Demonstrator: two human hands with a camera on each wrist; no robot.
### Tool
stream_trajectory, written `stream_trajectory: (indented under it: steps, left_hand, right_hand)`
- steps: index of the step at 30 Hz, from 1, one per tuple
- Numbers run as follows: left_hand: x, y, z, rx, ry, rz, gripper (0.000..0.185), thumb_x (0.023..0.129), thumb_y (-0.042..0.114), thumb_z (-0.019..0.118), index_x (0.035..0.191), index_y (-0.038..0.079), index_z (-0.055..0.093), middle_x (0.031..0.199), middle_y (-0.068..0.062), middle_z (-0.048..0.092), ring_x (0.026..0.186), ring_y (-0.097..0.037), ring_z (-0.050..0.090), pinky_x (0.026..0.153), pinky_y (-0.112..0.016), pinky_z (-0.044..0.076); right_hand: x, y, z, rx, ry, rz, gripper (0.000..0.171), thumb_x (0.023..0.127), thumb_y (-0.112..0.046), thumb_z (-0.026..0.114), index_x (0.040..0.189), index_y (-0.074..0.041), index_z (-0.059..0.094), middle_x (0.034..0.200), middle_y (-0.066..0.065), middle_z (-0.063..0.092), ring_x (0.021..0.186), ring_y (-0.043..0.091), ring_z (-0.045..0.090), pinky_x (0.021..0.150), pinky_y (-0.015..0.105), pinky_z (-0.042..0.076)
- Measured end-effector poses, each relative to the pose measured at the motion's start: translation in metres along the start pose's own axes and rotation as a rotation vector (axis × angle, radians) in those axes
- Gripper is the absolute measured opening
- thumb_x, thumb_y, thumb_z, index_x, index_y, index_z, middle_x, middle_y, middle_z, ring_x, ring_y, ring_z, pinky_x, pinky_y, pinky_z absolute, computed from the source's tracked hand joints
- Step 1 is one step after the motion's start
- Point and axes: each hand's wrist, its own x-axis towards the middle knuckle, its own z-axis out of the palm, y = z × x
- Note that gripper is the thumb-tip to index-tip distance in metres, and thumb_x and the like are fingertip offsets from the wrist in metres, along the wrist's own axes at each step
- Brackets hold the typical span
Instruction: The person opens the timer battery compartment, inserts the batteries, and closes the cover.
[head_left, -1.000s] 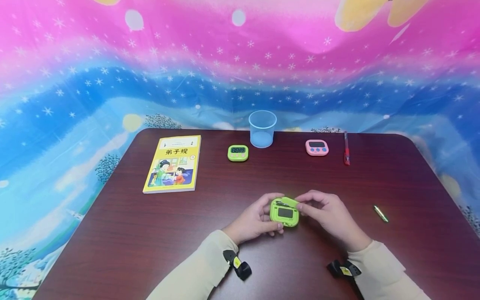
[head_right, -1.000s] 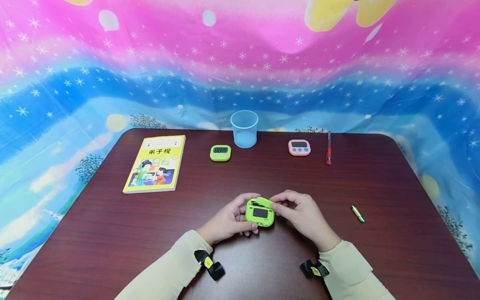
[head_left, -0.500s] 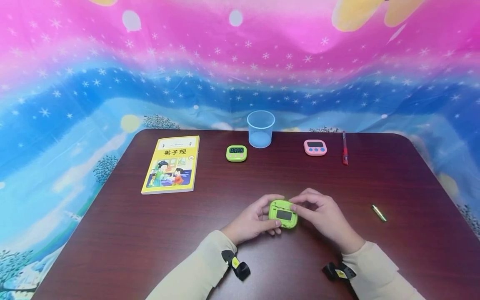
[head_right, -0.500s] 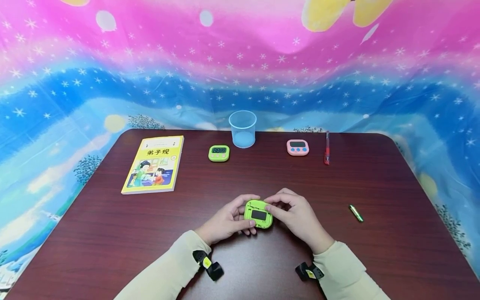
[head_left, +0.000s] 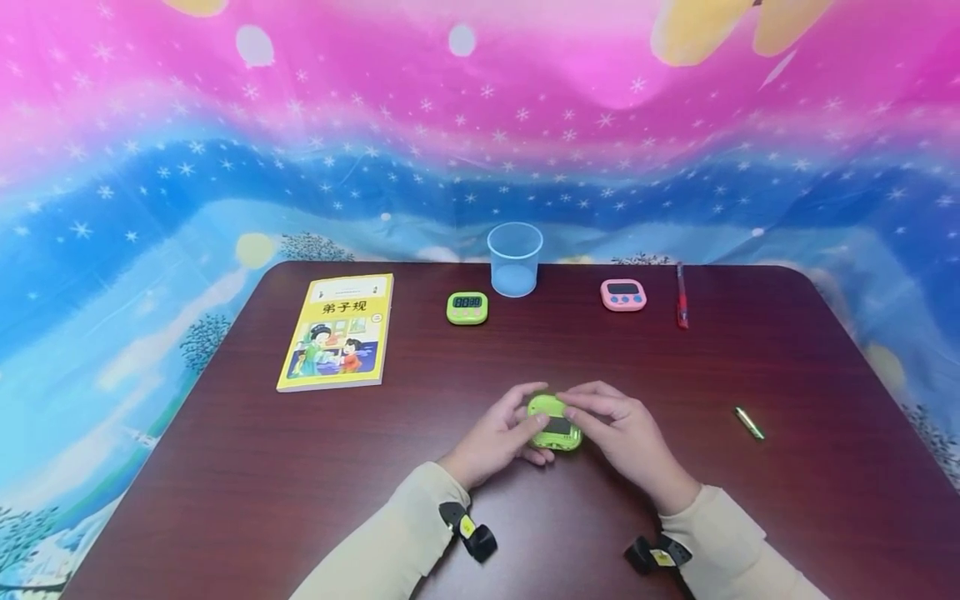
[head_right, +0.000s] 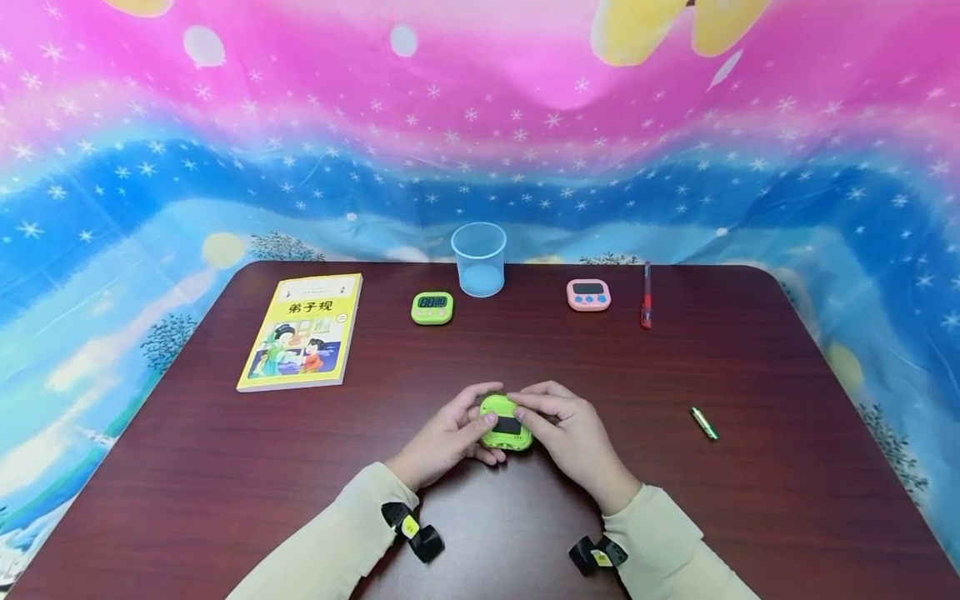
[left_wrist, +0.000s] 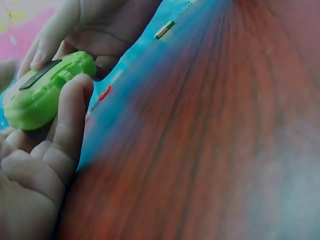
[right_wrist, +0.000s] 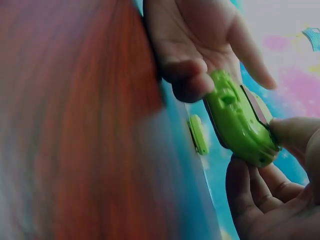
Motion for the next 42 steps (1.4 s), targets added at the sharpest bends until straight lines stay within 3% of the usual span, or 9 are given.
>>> stream_trajectory:
  steps: [4, 8, 11, 14, 17, 23, 34, 37, 42]
  left_hand:
    - [0.001, -0.002, 0.001, -0.011, 0.056, -0.002, 0.037, 0.108, 0.028, 0.048, 0.136, 0.006, 0.052, 0.101, -0.018, 0.069, 0.071, -0.023, 0.069, 0.068, -0.037, 0.063]
    - [0.001, -0.003, 0.002, -0.015, 0.102, 0.011, 0.036, 0.107, 0.031, 0.048, 0.131, 0.006, 0.056, 0.094, -0.015, 0.068, 0.067, -0.022, 0.067, 0.064, -0.037, 0.063]
    - [0.001, -0.002, 0.003, -0.022, 0.124, 0.007, 0.037, 0.107, 0.032, 0.048, 0.133, 0.006, 0.055, 0.094, -0.013, 0.067, 0.066, -0.021, 0.067, 0.062, -0.036, 0.062]
    - [0.001, -0.001, 0.005, -0.025, 0.144, 0.009, 0.036, 0.108, 0.03, 0.048, 0.134, 0.006, 0.054, 0.094, -0.012, 0.066, 0.065, -0.019, 0.066, 0.062, -0.035, 0.062]
    - [0.001, -0.001, 0.006, -0.024, 0.158, 0.013, 0.035, 0.108, 0.027, 0.048, 0.134, 0.004, 0.054, 0.095, -0.012, 0.066, 0.065, -0.019, 0.066, 0.061, -0.035, 0.062]
    - [0.001, -0.001, 0.006, -0.026, 0.171, 0.012, 0.03, 0.107, 0.02, 0.047, 0.131, 0.004, 0.055, 0.099, -0.013, 0.065, 0.062, -0.019, 0.066, 0.06, -0.035, 0.062]
    - [0.002, -0.004, 0.004, -0.068, 0.158, -0.001, 0.03, 0.107, 0.021, 0.049, 0.133, 0.01, 0.058, 0.1, -0.013, 0.066, 0.069, -0.022, 0.068, 0.064, -0.035, 0.062]
    - [0.002, -0.004, 0.003, -0.08, 0.147, -0.005, 0.032, 0.107, 0.023, 0.05, 0.135, 0.011, 0.057, 0.097, -0.014, 0.066, 0.071, -0.022, 0.068, 0.065, -0.034, 0.062]
    - [0.001, 0.0, 0.001, -0.095, 0.132, -0.027, 0.037, 0.108, 0.027, 0.048, 0.135, 0.003, 0.053, 0.1, -0.015, 0.066, 0.075, -0.023, 0.068, 0.07, -0.036, 0.063]
  right_hand:
    - [-0.002, 0.0, 0.007, 0.028, 0.022, -0.008, 0.023, 0.098, -0.018, 0.067, 0.12, -0.018, 0.075, 0.111, -0.007, 0.071, 0.107, 0.011, 0.064, 0.091, 0.018, 0.048]
    - [-0.004, -0.001, 0.015, 0.064, 0.042, 0.074, 0.03, 0.102, -0.022, 0.062, 0.129, -0.011, 0.068, 0.116, 0.001, 0.071, 0.106, 0.015, 0.065, 0.092, 0.024, 0.052]
    - [-0.005, -0.004, 0.022, 0.246, 0.032, 0.228, 0.033, 0.104, -0.024, 0.058, 0.126, -0.001, 0.066, 0.113, 0.012, 0.07, 0.092, 0.019, 0.068, 0.077, 0.036, 0.061]
    - [-0.006, -0.007, 0.028, 0.473, 0.016, 0.35, 0.034, 0.105, -0.022, 0.054, 0.122, 0.006, 0.064, 0.11, 0.021, 0.065, 0.077, 0.022, 0.067, 0.062, 0.042, 0.062]
    - [-0.007, -0.008, 0.03, 0.6, -0.012, 0.393, 0.038, 0.107, -0.023, 0.051, 0.127, 0.009, 0.058, 0.114, 0.024, 0.06, 0.082, 0.024, 0.068, 0.067, 0.044, 0.063]
    - [-0.007, -0.006, 0.03, 0.755, -0.048, 0.396, 0.043, 0.107, -0.021, 0.051, 0.136, 0.011, 0.051, 0.128, 0.028, 0.056, 0.097, 0.026, 0.07, 0.081, 0.044, 0.061]
    - [-0.006, 0.001, 0.028, 0.745, -0.046, 0.38, 0.046, 0.105, -0.024, 0.055, 0.134, 0.011, 0.053, 0.124, 0.026, 0.06, 0.096, 0.027, 0.071, 0.083, 0.045, 0.06]
    - [-0.006, 0.002, 0.026, 0.727, -0.047, 0.349, 0.046, 0.104, -0.025, 0.057, 0.133, 0.011, 0.054, 0.122, 0.023, 0.062, 0.095, 0.026, 0.071, 0.082, 0.045, 0.06]
    - [-0.005, 0.0, 0.023, 0.692, -0.053, 0.26, 0.043, 0.103, -0.022, 0.059, 0.13, 0.011, 0.056, 0.119, 0.014, 0.066, 0.096, 0.022, 0.071, 0.084, 0.044, 0.06]
